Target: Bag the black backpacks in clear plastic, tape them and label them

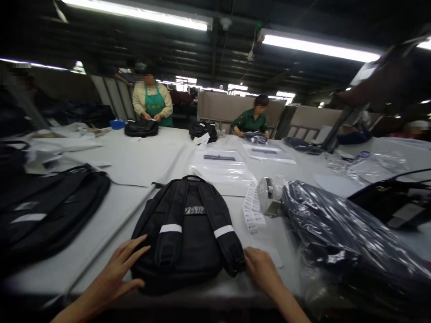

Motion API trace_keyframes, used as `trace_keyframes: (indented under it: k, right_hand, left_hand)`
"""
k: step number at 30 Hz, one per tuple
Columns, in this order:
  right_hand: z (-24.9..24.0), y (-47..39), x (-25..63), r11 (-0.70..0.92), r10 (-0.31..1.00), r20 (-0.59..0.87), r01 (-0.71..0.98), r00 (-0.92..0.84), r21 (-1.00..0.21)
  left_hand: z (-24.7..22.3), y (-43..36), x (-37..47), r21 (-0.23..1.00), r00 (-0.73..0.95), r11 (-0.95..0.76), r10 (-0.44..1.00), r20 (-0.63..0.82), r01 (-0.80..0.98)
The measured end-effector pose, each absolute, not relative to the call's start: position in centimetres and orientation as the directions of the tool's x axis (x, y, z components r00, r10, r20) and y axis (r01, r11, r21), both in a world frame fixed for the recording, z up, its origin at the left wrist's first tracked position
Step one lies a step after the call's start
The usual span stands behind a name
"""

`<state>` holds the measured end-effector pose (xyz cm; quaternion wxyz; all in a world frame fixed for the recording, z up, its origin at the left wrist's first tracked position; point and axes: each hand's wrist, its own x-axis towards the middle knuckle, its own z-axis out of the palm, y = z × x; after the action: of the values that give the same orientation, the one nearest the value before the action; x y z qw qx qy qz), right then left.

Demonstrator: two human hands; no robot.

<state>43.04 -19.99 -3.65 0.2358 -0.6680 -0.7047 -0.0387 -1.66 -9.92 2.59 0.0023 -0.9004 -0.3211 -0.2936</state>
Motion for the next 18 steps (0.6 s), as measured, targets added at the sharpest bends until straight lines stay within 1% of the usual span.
trace_keyframes:
  k: [1, 2, 3, 4, 6, 8, 10, 11, 12, 13, 15, 16, 18]
  right_hand:
    - [-2.8, -20.4, 42.4, 0.145, 0.888, 0.460, 0.960, -0.020, -0.238]
    - [-1.6, -20.6, 41.4, 0.187, 0.822, 0.568, 0.960, -0.038, -0.208]
    - [-0.3, -20.9, 40.1, 0.244, 0.743, 0.666, 0.954, -0.068, -0.175]
    - [1.1, -21.1, 38.3, 0.310, 0.671, 0.734, 0.939, -0.105, -0.150]
    - [3.7, -21.7, 34.3, 0.455, 0.555, 0.809, 0.884, -0.193, -0.101]
    - [5.2, -22.0, 30.3, 0.537, 0.533, 0.797, 0.842, -0.283, -0.060]
    - [5.3, -21.7, 27.0, 0.542, 0.598, 0.718, 0.840, -0.357, -0.034]
    - [4.8, -21.2, 25.8, 0.519, 0.644, 0.668, 0.854, -0.372, -0.025]
    - [4.2, -20.6, 24.9, 0.486, 0.689, 0.622, 0.874, -0.372, -0.016]
    - [3.5, -20.0, 24.2, 0.452, 0.726, 0.583, 0.892, -0.364, -0.006]
    - [2.1, -18.6, 23.3, 0.410, 0.773, 0.528, 0.912, -0.352, 0.007]
    - [1.6, -18.0, 23.0, 0.415, 0.781, 0.505, 0.910, -0.366, 0.018]
    - [1.1, -17.3, 22.7, 0.456, 0.767, 0.468, 0.886, -0.438, 0.082]
  left_hand:
    - [3.1, -9.7, -1.5, 0.146, 0.653, -0.802, 0.564, 0.505, 0.579]
    - [3.5, -9.5, -1.4, 0.139, 0.658, -0.794, 0.575, 0.486, 0.592]
    - [3.8, -9.4, -1.4, 0.158, 0.646, -0.782, 0.595, 0.478, 0.603]
    - [3.9, -9.3, -1.5, 0.187, 0.634, -0.774, 0.611, 0.474, 0.606]
    - [3.8, -9.7, -2.0, 0.256, 0.582, -0.750, 0.643, 0.498, 0.609]
    - [3.1, -10.8, -2.6, 0.314, 0.485, -0.710, 0.676, 0.554, 0.630]
    - [2.0, -12.6, -3.2, 0.341, 0.343, -0.677, 0.664, 0.664, 0.652]
    - [1.3, -13.6, -3.4, 0.330, 0.308, -0.690, 0.629, 0.714, 0.645]
    - [0.6, -14.6, -3.4, 0.295, 0.321, -0.726, 0.579, 0.750, 0.621]
    - [0.0, -15.5, -3.2, 0.239, 0.377, -0.775, 0.520, 0.766, 0.585]
    - [-1.1, -16.8, -2.4, 0.119, 0.536, -0.856, 0.417, 0.734, 0.503]
    - [-1.6, -17.2, -1.9, 0.078, 0.592, -0.874, 0.388, 0.707, 0.479]
    - [-2.3, -17.2, -0.9, 0.024, 0.620, -0.871, 0.368, 0.693, 0.491]
